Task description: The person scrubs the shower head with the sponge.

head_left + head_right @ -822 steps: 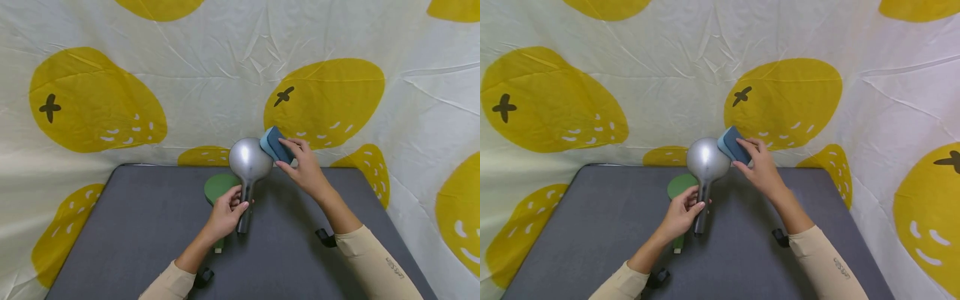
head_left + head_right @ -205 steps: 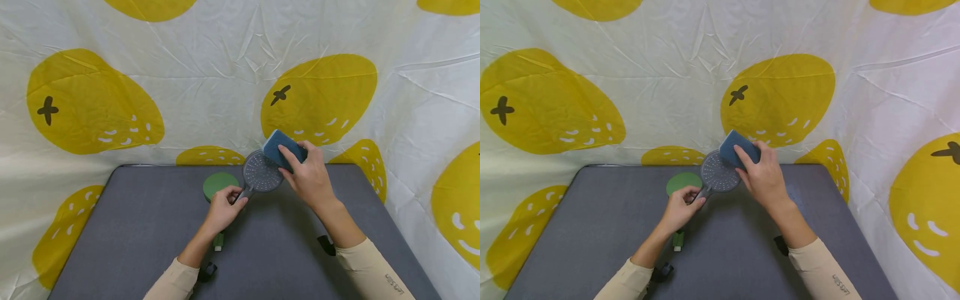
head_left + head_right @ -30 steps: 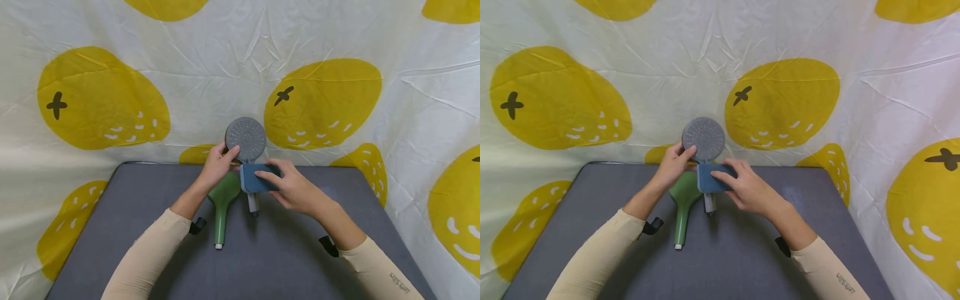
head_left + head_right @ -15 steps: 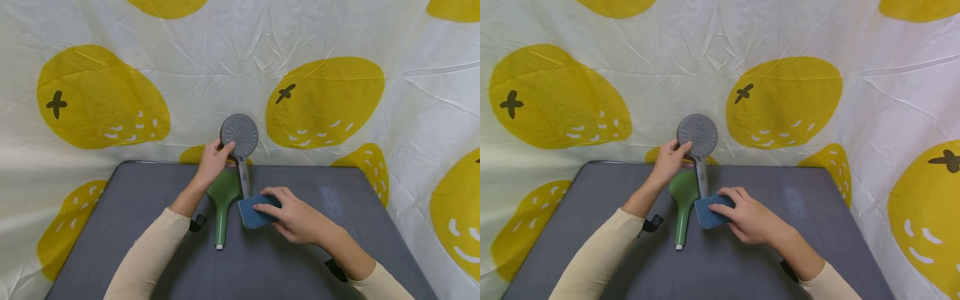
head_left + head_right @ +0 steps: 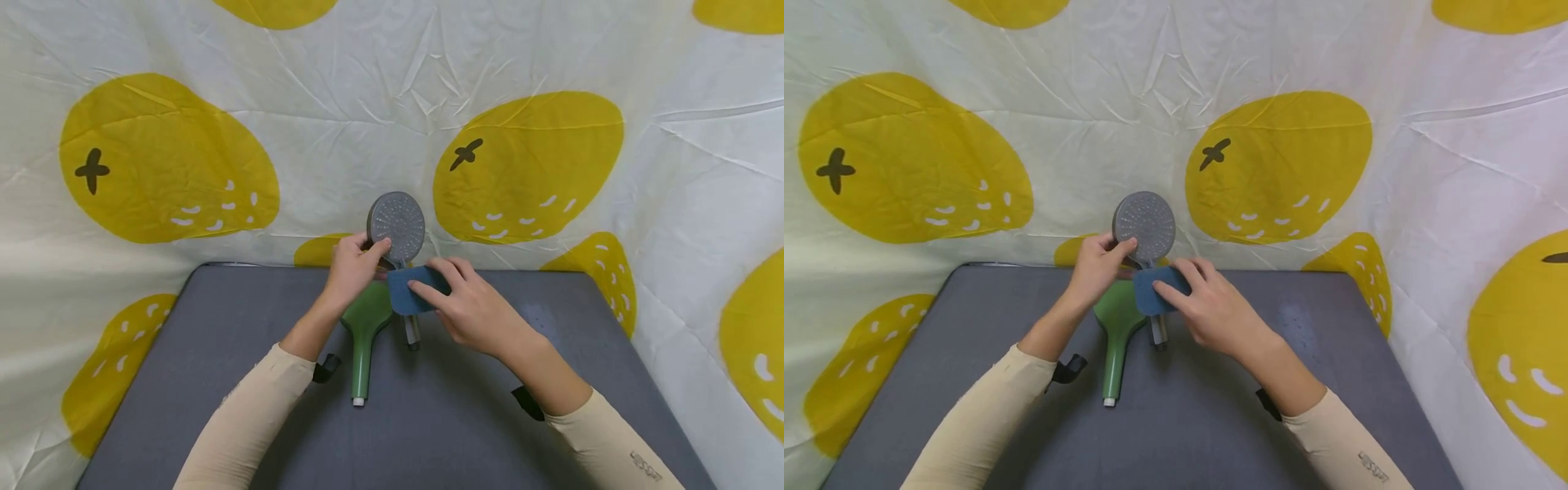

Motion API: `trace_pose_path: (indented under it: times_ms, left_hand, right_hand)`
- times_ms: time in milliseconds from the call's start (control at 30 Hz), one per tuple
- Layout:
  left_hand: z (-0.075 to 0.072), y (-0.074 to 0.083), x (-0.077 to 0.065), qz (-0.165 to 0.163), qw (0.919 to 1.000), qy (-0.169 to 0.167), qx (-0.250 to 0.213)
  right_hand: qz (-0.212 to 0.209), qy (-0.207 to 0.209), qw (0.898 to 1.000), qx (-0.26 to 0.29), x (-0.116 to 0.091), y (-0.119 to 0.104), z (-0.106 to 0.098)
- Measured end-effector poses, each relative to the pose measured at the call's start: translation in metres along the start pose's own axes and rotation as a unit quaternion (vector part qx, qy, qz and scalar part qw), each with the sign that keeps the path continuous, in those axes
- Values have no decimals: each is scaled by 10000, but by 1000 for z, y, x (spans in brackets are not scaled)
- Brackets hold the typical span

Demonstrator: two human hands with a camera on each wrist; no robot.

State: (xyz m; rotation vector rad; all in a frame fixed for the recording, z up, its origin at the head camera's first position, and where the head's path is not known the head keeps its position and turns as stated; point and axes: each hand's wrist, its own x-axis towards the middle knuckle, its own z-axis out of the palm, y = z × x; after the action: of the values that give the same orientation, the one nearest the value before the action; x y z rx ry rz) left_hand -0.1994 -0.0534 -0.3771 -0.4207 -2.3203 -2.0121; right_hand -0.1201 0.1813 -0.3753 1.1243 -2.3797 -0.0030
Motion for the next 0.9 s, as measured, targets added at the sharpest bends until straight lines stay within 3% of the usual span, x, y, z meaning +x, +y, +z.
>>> trace_pose_path:
  times_ms: [233, 500, 633, 900]
  left_hand:
    - [0, -2, -3, -71, 9995, 218, 208]
    - [-3, -8, 1, -172, 9990, 322, 251]
    - [-8, -9, 3, -270, 9984, 496, 37]
    - [-15, -8, 0, -291, 9952, 501, -792]
  right_hand:
    - [-204, -116, 9995, -214, 5, -4, 3]
    - [-656, -499, 9956, -445, -10, -25, 11]
    - [-739, -448, 9960, -245, -19, -33, 12]
    - [-407, 57, 9977, 531, -37, -35, 22]
